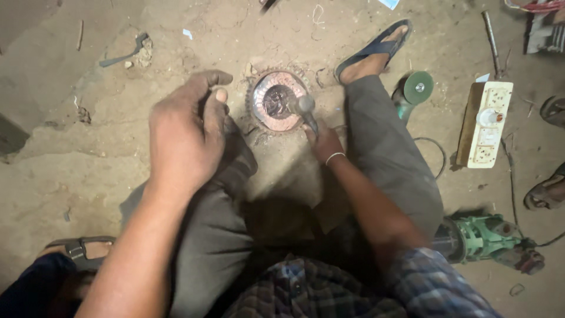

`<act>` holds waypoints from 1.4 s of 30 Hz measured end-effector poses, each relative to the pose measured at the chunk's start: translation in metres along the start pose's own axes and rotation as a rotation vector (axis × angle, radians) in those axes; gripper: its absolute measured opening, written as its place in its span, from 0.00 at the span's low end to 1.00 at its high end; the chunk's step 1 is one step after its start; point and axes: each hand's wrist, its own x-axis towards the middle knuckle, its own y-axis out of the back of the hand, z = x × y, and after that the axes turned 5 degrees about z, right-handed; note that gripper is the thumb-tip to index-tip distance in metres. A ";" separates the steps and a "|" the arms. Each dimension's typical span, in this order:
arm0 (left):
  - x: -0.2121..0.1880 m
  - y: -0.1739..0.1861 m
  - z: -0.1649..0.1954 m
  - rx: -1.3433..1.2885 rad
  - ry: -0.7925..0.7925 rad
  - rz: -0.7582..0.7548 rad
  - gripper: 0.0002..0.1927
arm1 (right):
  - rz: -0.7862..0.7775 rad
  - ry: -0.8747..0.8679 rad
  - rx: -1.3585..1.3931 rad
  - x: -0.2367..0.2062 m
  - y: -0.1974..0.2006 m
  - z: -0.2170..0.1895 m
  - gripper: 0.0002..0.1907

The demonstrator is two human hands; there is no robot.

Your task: The person sits on the floor of a repair workshop and uses an angle grinder to grind the surface of a toothed gear lying on the ground, repositioning the gear between passes. They then set the grinder aside and tap the gear with a hammer before standing up.

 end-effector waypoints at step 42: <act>-0.004 0.010 -0.010 0.000 0.158 -0.021 0.11 | 0.407 0.182 0.083 0.030 0.007 -0.004 0.25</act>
